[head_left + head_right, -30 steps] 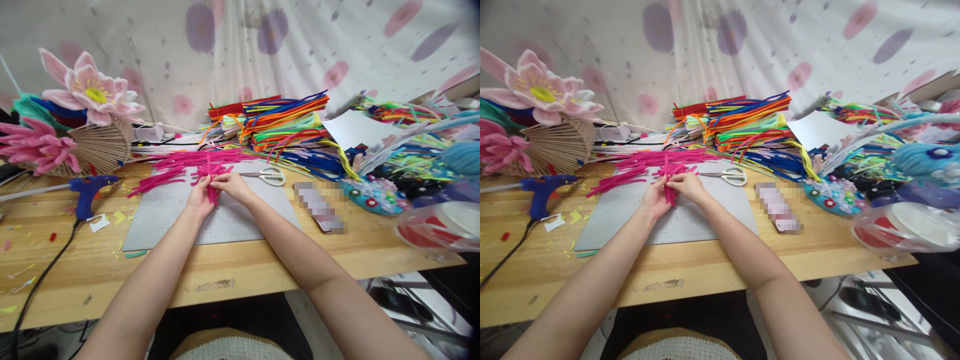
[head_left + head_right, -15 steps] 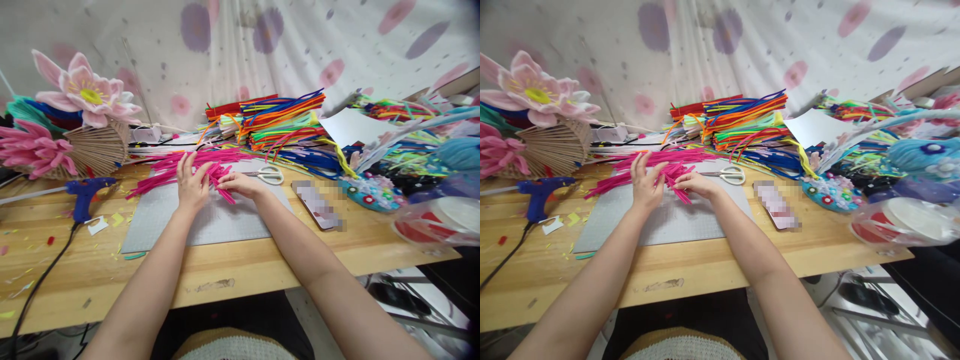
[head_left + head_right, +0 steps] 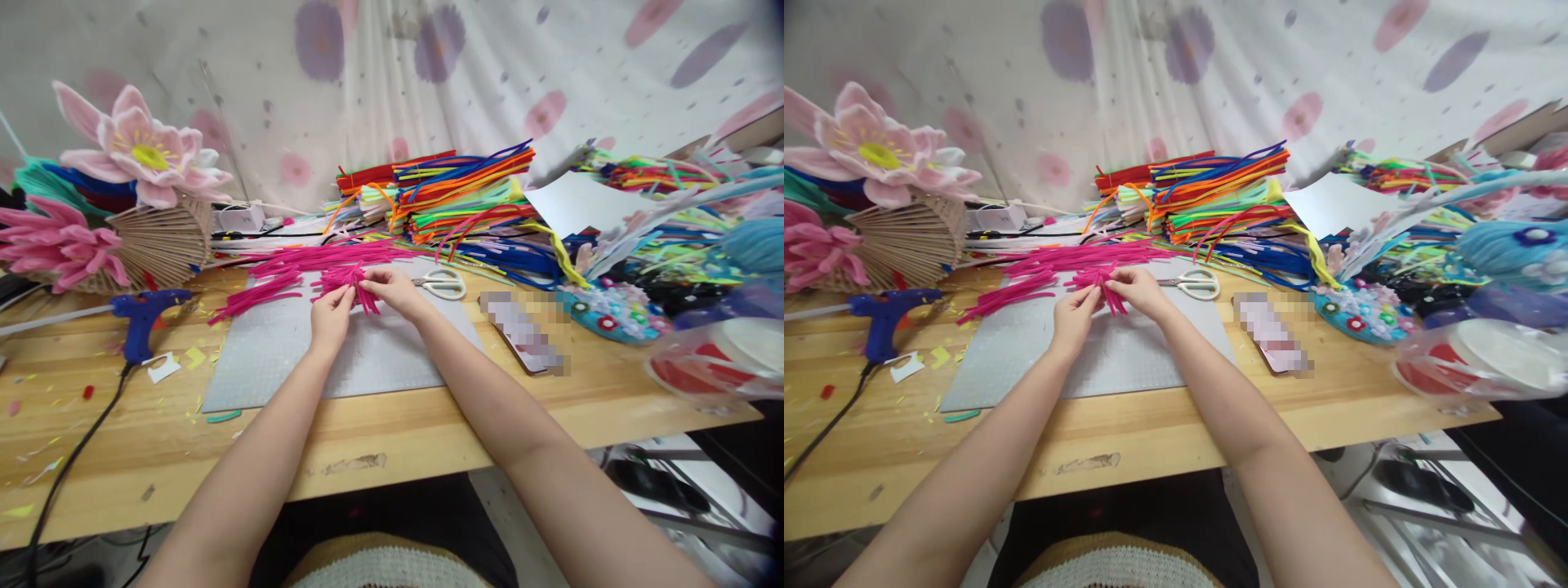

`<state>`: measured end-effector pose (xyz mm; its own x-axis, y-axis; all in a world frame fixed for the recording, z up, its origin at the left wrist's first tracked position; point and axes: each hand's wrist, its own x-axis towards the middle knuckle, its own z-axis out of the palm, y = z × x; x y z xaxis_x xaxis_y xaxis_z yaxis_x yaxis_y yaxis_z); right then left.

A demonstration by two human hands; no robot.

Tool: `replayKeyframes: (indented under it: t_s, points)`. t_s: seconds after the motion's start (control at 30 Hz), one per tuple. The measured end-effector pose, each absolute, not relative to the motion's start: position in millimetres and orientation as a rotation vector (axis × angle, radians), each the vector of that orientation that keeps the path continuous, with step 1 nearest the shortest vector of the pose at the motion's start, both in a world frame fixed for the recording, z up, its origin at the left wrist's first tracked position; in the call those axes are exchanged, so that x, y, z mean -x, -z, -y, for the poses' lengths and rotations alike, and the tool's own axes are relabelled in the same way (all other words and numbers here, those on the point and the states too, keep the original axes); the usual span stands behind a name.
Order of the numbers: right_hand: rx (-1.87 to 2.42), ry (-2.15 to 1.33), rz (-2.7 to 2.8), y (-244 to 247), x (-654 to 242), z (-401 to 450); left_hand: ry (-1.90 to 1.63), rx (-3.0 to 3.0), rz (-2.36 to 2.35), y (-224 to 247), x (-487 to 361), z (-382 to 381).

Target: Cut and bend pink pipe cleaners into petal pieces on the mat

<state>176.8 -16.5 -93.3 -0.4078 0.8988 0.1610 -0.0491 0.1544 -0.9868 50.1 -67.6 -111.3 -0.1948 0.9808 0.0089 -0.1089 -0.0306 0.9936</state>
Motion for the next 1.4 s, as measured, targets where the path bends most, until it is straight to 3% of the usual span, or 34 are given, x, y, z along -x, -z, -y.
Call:
replayKeyframes:
  t_s: [0.33, 0.5, 0.6, 1.0, 1.13, 1.3, 1.4]
  points:
    - [1.046, -1.156, 1.175, 115, -149, 29, -1.537, -1.029, -1.162, 126, -56, 63]
    - [0.932, -1.614, 1.058, 109, -155, 30, -1.471, -0.968, -1.094, 116, -56, 67]
    - [0.872, -1.704, 1.098, 105, -163, 26, -1.402, -0.979, -1.059, 110, -54, 69]
    - [0.778, -1.596, 1.648, 86, -194, 18, -1.09, -1.129, -1.098, 105, -48, 72]
    - [0.783, -1.547, 1.556, 89, -189, 19, -1.018, -1.083, -1.042, 106, -45, 71]
    - [0.915, -1.118, 1.461, 97, -172, 20, -1.061, -0.921, -0.938, 107, -46, 69]
    - [0.933, -1.16, 1.464, 98, -173, 20, -1.054, -0.863, -0.907, 107, -46, 69]
